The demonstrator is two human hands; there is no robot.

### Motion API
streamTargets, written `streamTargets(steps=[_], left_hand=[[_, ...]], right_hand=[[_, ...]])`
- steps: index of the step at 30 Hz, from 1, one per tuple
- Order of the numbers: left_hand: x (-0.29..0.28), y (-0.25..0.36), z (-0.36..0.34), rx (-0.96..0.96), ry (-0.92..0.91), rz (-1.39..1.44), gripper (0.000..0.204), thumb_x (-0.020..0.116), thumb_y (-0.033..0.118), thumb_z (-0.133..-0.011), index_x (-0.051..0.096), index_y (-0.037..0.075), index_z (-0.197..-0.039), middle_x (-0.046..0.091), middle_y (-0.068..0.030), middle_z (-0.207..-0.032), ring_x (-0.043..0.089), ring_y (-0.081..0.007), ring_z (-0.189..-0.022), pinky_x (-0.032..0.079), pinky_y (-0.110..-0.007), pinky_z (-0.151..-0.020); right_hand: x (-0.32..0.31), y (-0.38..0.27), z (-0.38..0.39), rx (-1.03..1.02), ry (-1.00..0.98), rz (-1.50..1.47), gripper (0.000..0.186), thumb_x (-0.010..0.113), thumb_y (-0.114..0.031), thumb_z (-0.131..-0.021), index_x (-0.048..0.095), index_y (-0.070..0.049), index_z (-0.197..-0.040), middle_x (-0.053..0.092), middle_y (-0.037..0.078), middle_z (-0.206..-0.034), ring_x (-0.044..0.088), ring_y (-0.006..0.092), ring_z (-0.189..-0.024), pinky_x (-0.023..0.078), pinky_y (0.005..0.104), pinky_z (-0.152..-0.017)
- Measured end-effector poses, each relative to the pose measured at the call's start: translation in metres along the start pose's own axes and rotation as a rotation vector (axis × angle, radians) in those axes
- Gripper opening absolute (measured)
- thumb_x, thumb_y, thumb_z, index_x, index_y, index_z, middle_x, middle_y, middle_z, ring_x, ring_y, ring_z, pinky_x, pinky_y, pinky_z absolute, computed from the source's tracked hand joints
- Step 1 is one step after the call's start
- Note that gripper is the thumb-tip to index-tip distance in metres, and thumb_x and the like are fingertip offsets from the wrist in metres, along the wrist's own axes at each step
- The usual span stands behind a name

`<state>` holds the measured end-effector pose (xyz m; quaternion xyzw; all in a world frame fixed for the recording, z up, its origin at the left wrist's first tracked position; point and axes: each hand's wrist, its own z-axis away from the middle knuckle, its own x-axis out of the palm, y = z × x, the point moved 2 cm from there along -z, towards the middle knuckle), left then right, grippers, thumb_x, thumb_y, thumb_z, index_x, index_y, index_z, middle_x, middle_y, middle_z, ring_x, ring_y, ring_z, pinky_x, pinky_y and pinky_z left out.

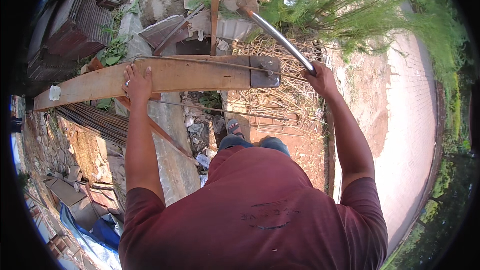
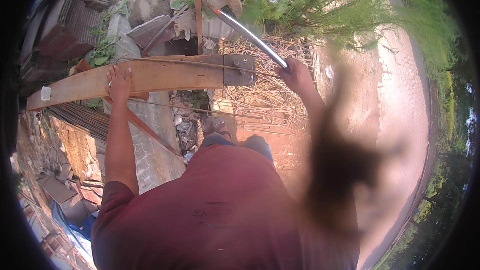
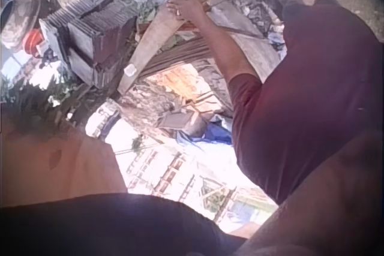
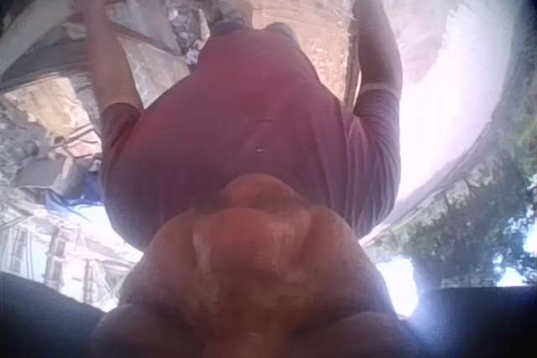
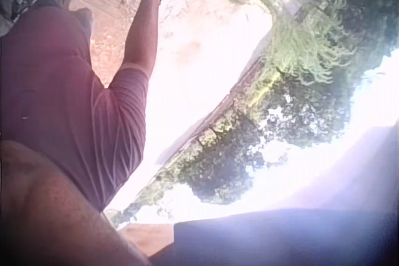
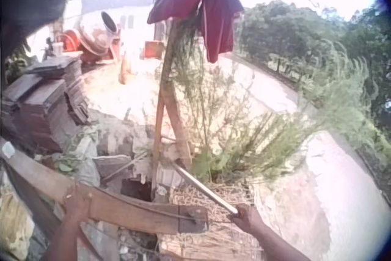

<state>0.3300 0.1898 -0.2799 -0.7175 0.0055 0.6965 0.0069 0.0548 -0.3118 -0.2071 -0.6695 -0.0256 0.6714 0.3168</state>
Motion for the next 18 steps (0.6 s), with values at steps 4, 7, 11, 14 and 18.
streamTargets(steps=[4,7,11,14,18], left_hand=[[0.001,-0.003,0.002,0.011,0.041,-0.014,0.077,0.036,0.060,-0.092,0.025,0.005,-0.145,0.021,-0.0137,-0.153,0.018,-0.0295,-0.141,0.018,-0.060,-0.107],[0.003,0.003,0.005,0.020,0.030,-0.051,0.077,0.034,0.059,-0.092,0.025,0.005,-0.145,0.021,-0.0139,-0.153,0.018,-0.0296,-0.141,0.018,-0.060,-0.107],[0.009,0.000,0.005,0.023,0.044,-0.133,0.074,0.032,0.058,-0.094,0.024,0.006,-0.146,0.021,-0.0136,-0.153,0.018,-0.0295,-0.142,0.019,-0.059,-0.108],[0.009,0.000,0.001,0.014,0.046,-0.206,0.072,0.030,0.057,-0.094,0.024,0.008,-0.146,0.021,-0.0125,-0.153,0.018,-0.0291,-0.142,0.020,-0.058,-0.108],[0.018,-0.006,-0.001,0.035,0.087,-0.264,0.070,0.029,0.057,-0.095,0.024,0.009,-0.146,0.021,-0.0107,-0.153,0.018,-0.0284,-0.142,0.021,-0.057,-0.108]], right_hand=[[-0.057,0.061,0.020,-0.070,0.186,0.130,0.025,0.068,-0.024,-0.079,0.053,-0.005,-0.073,0.053,0.013,-0.061,0.051,0.0291,-0.054,0.041,0.0381,-0.052],[-0.089,0.110,0.025,-0.009,0.156,0.425,0.022,0.069,-0.021,-0.075,0.053,-0.006,-0.069,0.055,0.015,-0.061,0.055,0.0328,-0.057,0.043,0.0403,-0.053],[-0.110,0.104,-0.002,-0.085,-0.015,0.612,0.019,0.068,-0.023,-0.073,0.056,-0.008,-0.067,0.061,0.014,-0.067,0.060,0.0346,-0.065,0.047,0.0433,-0.057],[-0.105,0.118,-0.049,-0.352,-0.019,0.611,0.020,0.066,-0.020,-0.072,0.053,-0.008,-0.064,0.057,0.012,-0.065,0.058,0.0339,-0.064,0.046,0.0440,-0.058],[-0.092,0.132,-0.127,-0.690,-0.032,0.692,0.023,0.065,-0.017,-0.074,0.046,-0.009,-0.064,0.051,0.009,-0.062,0.055,0.0304,-0.062,0.044,0.0424,-0.058]])
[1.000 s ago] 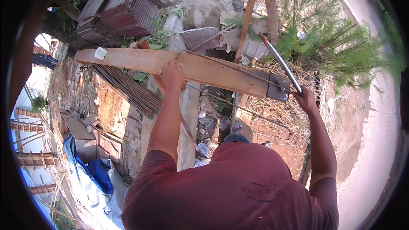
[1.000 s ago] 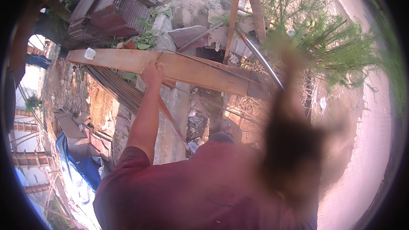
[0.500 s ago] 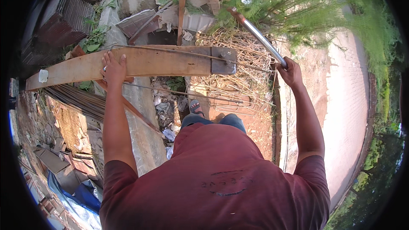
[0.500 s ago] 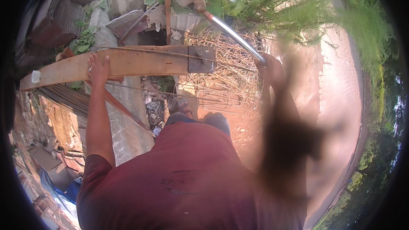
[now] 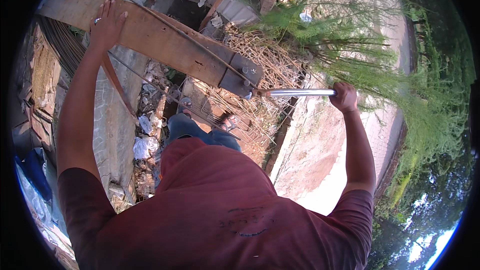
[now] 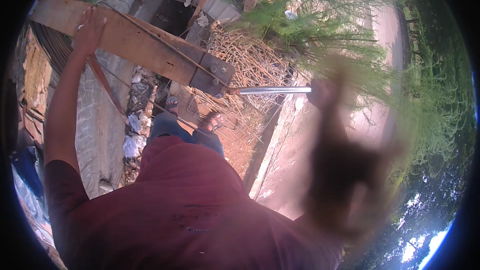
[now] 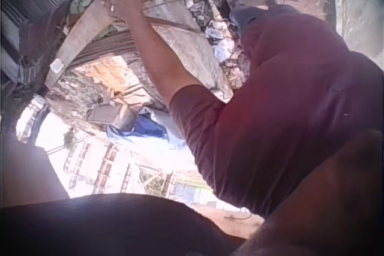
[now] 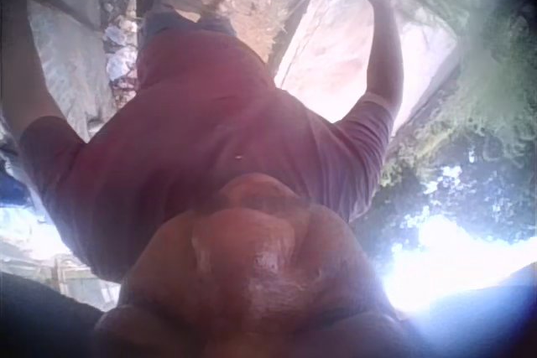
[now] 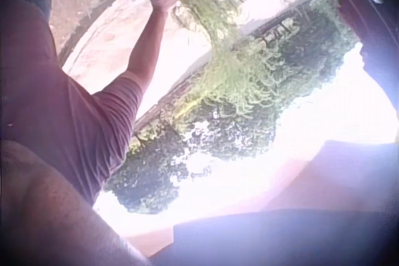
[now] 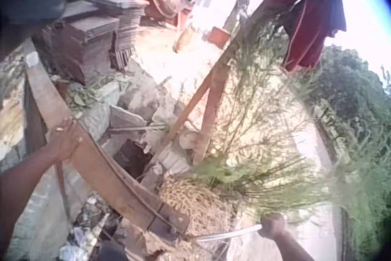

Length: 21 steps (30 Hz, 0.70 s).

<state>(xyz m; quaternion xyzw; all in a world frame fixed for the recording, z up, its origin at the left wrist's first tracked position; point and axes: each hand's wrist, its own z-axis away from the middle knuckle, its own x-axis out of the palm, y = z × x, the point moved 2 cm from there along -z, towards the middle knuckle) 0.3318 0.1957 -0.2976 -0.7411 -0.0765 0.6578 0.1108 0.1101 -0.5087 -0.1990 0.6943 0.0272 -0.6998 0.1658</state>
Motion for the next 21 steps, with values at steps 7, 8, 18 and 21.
streamTargets(steps=[7,8,18,21], left_hand=[[0.017,-0.020,0.010,0.117,0.069,-0.014,0.051,0.045,0.028,-0.091,0.035,0.013,-0.139,0.019,-0.0197,-0.151,0.021,-0.0388,-0.139,0.031,-0.049,-0.105],[-0.016,0.005,0.002,0.047,-0.045,0.079,0.060,0.043,0.038,-0.092,0.031,0.006,-0.141,0.020,-0.0215,-0.150,0.019,-0.0368,-0.140,0.023,-0.045,-0.110],[-0.038,0.013,0.003,-0.078,-0.219,0.215,0.072,0.038,0.047,-0.094,0.023,-0.002,-0.144,0.017,-0.0218,-0.151,0.013,-0.0331,-0.142,0.011,-0.042,-0.116],[-0.046,0.018,-0.001,-0.091,-0.293,0.253,0.074,0.036,0.048,-0.094,0.017,-0.002,-0.146,0.009,-0.0205,-0.154,0.003,-0.0310,-0.144,0.005,-0.040,-0.117]], right_hand=[[-0.023,-0.011,-0.146,-0.530,0.114,-0.072,0.010,0.064,-0.008,-0.063,0.055,-0.011,-0.068,0.052,0.008,-0.061,0.055,0.0284,-0.060,0.045,0.0398,-0.055],[-0.017,-0.005,-0.153,-0.510,0.075,-0.083,0.009,0.063,-0.008,-0.063,0.056,-0.011,-0.068,0.052,0.008,-0.061,0.055,0.0280,-0.060,0.045,0.0394,-0.055],[0.028,0.018,-0.203,-0.611,-0.053,-0.113,0.007,0.063,-0.007,-0.064,0.058,-0.010,-0.068,0.054,0.009,-0.062,0.055,0.0295,-0.060,0.046,0.0391,-0.056],[0.036,0.018,-0.184,-0.518,-0.128,-0.064,0.006,0.064,-0.008,-0.067,0.058,-0.009,-0.069,0.054,0.009,-0.063,0.056,0.0303,-0.061,0.046,0.0402,-0.057]])
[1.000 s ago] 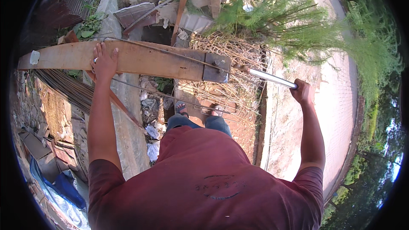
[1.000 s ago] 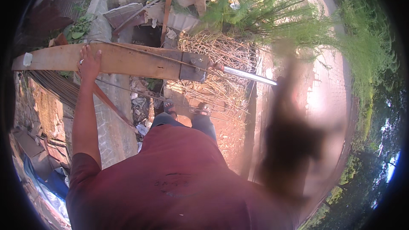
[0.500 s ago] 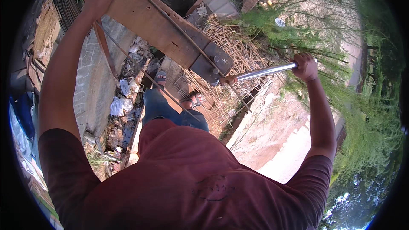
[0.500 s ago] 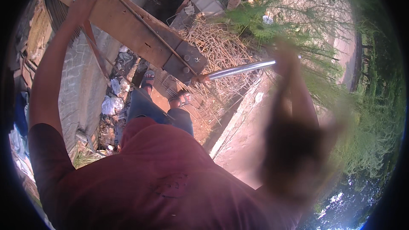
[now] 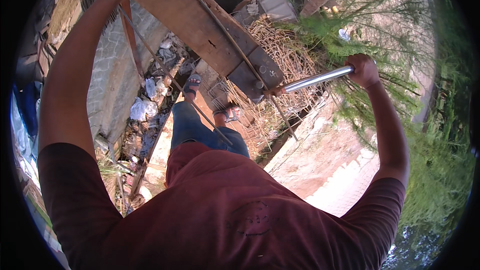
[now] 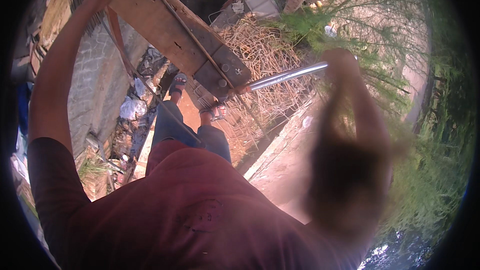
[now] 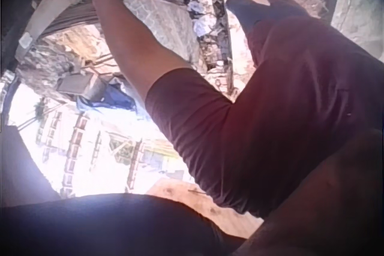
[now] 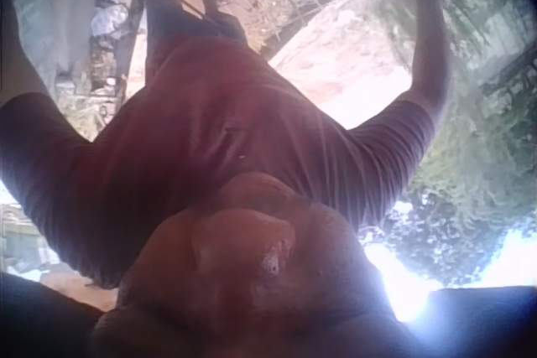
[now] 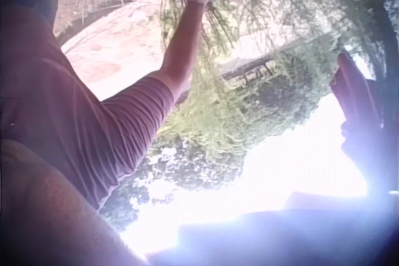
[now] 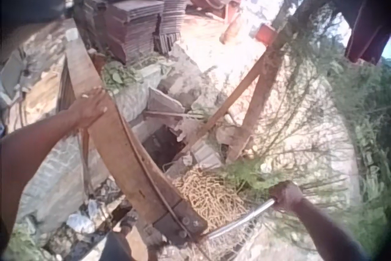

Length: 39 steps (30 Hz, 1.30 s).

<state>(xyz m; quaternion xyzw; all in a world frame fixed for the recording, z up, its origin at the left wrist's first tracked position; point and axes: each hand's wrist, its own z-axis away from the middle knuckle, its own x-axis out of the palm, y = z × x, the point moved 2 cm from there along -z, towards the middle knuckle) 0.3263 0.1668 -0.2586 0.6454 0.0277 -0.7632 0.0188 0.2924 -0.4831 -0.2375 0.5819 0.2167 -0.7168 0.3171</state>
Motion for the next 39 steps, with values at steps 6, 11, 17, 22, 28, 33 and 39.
streamTargets(steps=[6,11,17,22,28,33,39], left_hand=[[0.035,-0.025,-0.003,0.165,0.194,-0.469,0.067,0.036,0.051,-0.094,0.031,0.004,-0.141,0.031,-0.0173,-0.146,0.028,-0.0313,-0.136,0.025,-0.048,-0.109],[0.047,-0.056,-0.022,0.217,0.222,-0.485,0.067,0.030,0.053,-0.096,0.025,0.007,-0.145,0.022,-0.0151,-0.152,0.021,-0.0315,-0.140,0.022,-0.054,-0.109],[0.040,-0.043,-0.026,0.151,0.289,-0.173,0.069,0.032,0.053,-0.095,0.026,0.005,-0.144,0.023,-0.0160,-0.152,0.022,-0.0322,-0.140,0.023,-0.054,-0.109],[0.031,-0.031,-0.016,0.157,0.270,-0.150,0.071,0.032,0.053,-0.095,0.025,0.003,-0.144,0.024,-0.0177,-0.150,0.024,-0.0343,-0.139,0.023,-0.054,-0.108],[0.019,-0.019,-0.009,0.178,0.259,-0.119,0.071,0.032,0.053,-0.095,0.025,0.002,-0.144,0.025,-0.0199,-0.149,0.024,-0.0366,-0.138,0.022,-0.058,-0.106],[0.023,-0.022,-0.005,0.144,0.257,-0.076,0.073,0.031,0.055,-0.095,0.025,0.002,-0.144,0.022,-0.0187,-0.151,0.020,-0.0339,-0.140,0.018,-0.058,-0.108],[0.017,-0.012,-0.001,0.142,0.234,-0.051,0.073,0.031,0.056,-0.094,0.025,0.003,-0.145,0.020,-0.0167,-0.152,0.018,-0.0316,-0.141,0.016,-0.059,-0.109]], right_hand=[[-0.002,-0.024,0.023,0.047,0.157,0.039,0.006,0.061,-0.006,-0.069,0.057,-0.011,-0.069,0.056,0.009,-0.064,0.058,0.0296,-0.062,0.048,0.0401,-0.056],[0.017,-0.032,0.045,0.333,-0.037,-0.024,0.011,0.062,-0.009,-0.069,0.063,-0.013,-0.080,0.064,0.005,-0.078,0.064,0.0268,-0.078,0.052,0.0401,-0.071],[0.040,-0.115,0.133,0.619,0.118,-0.177,0.006,0.061,-0.012,-0.067,0.062,-0.011,-0.072,0.062,0.013,-0.069,0.060,0.0354,-0.066,0.049,0.0432,-0.061],[0.057,-0.263,0.194,1.185,0.039,-0.305,0.010,0.061,-0.017,-0.073,0.058,-0.007,-0.070,0.062,0.019,-0.071,0.061,0.0386,-0.069,0.049,0.0460,-0.063],[0.011,-0.410,0.158,1.598,0.084,-0.338,0.009,0.061,-0.013,-0.074,0.057,-0.005,-0.071,0.060,0.020,-0.069,0.059,0.0405,-0.067,0.046,0.0490,-0.062],[0.027,-0.454,0.160,1.542,0.121,-0.278,0.008,0.060,-0.013,-0.075,0.058,-0.006,-0.073,0.062,0.019,-0.070,0.061,0.0391,-0.067,0.047,0.0478,-0.065],[0.025,-0.384,0.181,1.536,0.262,-0.242,0.012,0.063,-0.018,-0.074,0.058,-0.007,-0.073,0.063,0.018,-0.075,0.061,0.0363,-0.074,0.047,0.0445,-0.066]])
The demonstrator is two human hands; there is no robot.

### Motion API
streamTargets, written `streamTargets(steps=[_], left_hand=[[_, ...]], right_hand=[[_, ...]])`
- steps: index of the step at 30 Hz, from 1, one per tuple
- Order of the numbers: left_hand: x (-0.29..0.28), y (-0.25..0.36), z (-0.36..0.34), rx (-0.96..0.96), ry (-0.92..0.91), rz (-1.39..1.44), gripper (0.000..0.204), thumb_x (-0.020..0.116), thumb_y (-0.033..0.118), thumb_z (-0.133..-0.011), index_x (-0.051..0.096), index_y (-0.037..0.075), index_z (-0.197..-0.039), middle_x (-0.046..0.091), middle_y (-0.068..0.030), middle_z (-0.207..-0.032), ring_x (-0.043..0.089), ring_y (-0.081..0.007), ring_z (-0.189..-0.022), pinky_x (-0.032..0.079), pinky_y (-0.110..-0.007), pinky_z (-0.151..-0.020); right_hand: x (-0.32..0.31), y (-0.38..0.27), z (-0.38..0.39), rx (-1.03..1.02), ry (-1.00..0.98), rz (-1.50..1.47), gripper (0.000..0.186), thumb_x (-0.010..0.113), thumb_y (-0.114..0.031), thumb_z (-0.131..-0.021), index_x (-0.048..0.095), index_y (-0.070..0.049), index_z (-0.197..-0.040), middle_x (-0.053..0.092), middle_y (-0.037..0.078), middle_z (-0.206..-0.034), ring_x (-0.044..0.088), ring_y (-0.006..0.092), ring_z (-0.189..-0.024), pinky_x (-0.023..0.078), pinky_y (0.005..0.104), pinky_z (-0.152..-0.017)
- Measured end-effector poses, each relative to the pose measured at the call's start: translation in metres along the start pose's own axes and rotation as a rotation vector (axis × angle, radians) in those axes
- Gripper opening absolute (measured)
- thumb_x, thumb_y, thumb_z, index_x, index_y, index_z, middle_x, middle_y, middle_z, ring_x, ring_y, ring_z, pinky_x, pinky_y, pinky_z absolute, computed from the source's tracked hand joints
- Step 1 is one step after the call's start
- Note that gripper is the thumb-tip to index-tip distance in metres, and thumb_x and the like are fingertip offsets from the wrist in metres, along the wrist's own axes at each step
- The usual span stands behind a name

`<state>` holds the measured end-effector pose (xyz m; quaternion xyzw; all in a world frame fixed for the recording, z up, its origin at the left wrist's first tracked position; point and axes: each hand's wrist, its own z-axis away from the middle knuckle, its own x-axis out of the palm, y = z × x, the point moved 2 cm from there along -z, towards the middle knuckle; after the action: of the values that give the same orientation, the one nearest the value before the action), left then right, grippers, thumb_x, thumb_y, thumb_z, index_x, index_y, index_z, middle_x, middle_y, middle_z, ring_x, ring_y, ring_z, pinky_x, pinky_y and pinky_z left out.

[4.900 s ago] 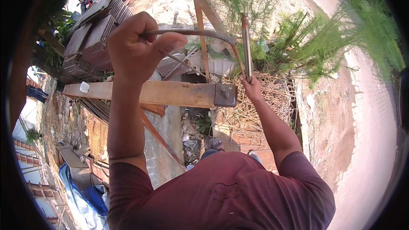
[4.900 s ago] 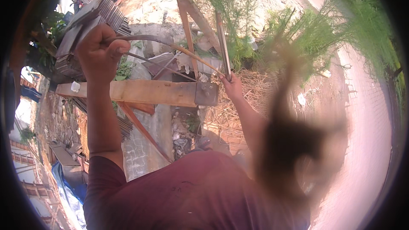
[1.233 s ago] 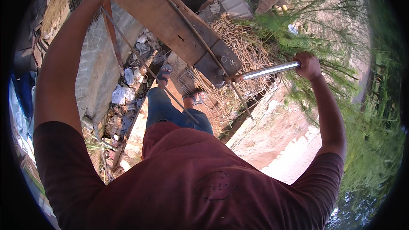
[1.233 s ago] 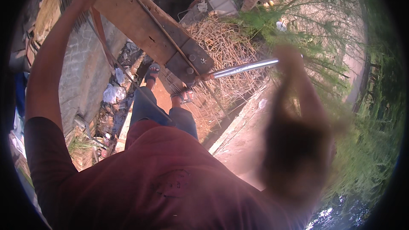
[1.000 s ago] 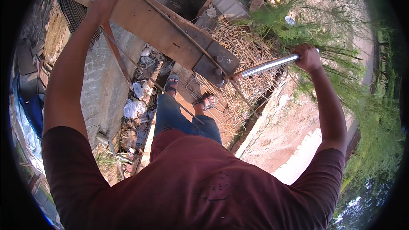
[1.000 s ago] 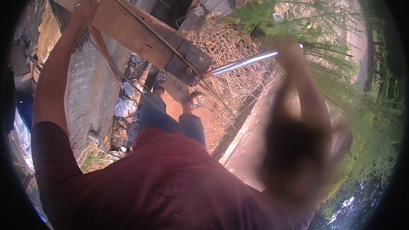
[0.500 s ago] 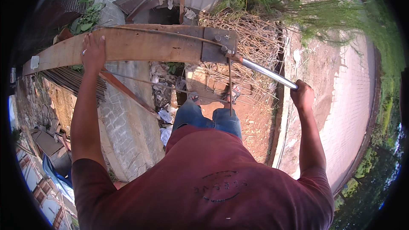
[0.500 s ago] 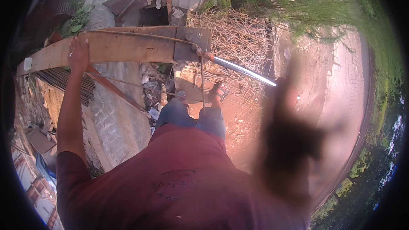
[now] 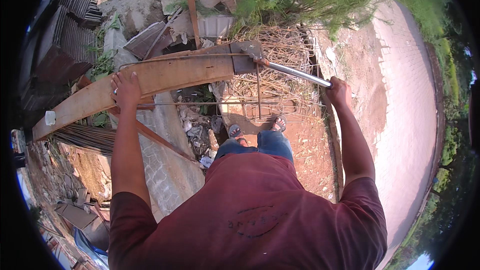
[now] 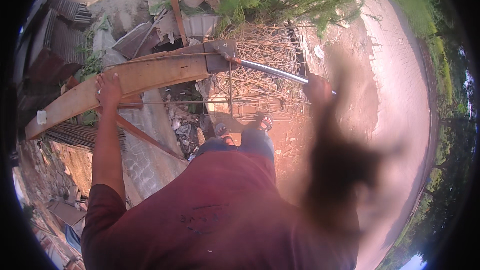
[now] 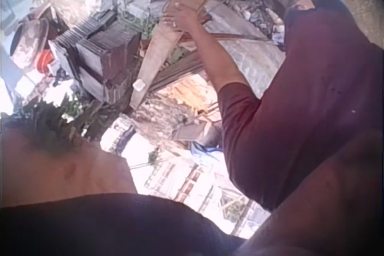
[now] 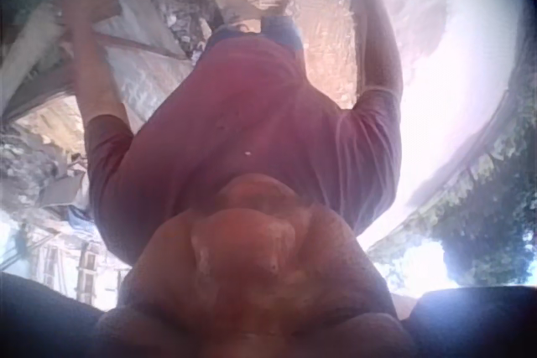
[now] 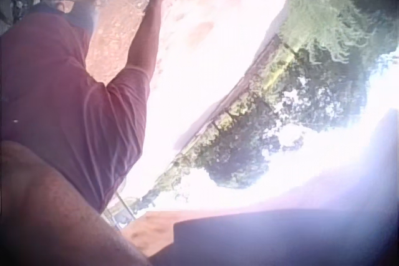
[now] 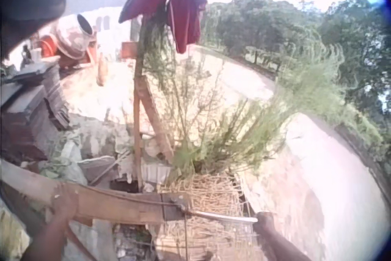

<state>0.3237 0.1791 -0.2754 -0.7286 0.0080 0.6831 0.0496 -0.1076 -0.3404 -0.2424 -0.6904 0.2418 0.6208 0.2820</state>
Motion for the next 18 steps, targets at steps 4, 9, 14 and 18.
streamTargets(steps=[4,9,14,18], left_hand=[[-0.008,-0.004,-0.001,0.008,-0.044,0.056,0.073,0.036,0.054,-0.093,0.028,0.002,-0.144,0.022,-0.0170,-0.152,0.019,-0.0309,-0.141,0.017,-0.054,-0.110],[0.007,-0.055,-0.010,0.208,-0.064,0.239,0.064,0.046,0.043,-0.094,0.035,0.002,-0.141,0.028,-0.0168,-0.150,0.022,-0.0299,-0.140,0.019,-0.047,-0.112],[0.002,-0.084,-0.008,0.303,-0.128,0.403,0.053,0.044,0.027,-0.094,0.036,0.004,-0.141,0.031,-0.0159,-0.148,0.025,-0.0305,-0.139,0.020,-0.039,-0.113],[0.003,-0.126,0.009,0.437,-0.137,0.690,0.051,0.044,0.012,-0.091,0.038,0.005,-0.141,0.039,-0.0169,-0.144,0.034,-0.0318,-0.135,0.027,-0.036,-0.110]], right_hand=[[-0.013,-0.005,-0.006,-0.008,-0.058,-0.137,0.021,0.067,-0.025,-0.077,0.057,-0.006,-0.071,0.060,0.016,-0.065,0.058,0.0324,-0.060,0.045,0.0415,-0.058],[0.003,-0.066,0.033,0.013,-0.571,-0.771,0.037,0.069,-0.037,-0.082,0.067,-0.003,-0.097,0.061,0.006,-0.071,0.056,0.0148,-0.069,0.044,0.0332,-0.063],[0.023,-0.136,0.053,-0.039,-0.644,-0.905,0.031,0.069,-0.030,-0.081,0.067,-0.005,-0.099,0.063,0.006,-0.077,0.057,0.0148,-0.074,0.046,0.0329,-0.068],[0.004,-0.143,0.053,-0.048,-0.585,-0.806,0.028,0.069,-0.030,-0.081,0.065,-0.004,-0.087,0.056,0.004,-0.065,0.054,0.0160,-0.063,0.044,0.0334,-0.061]])
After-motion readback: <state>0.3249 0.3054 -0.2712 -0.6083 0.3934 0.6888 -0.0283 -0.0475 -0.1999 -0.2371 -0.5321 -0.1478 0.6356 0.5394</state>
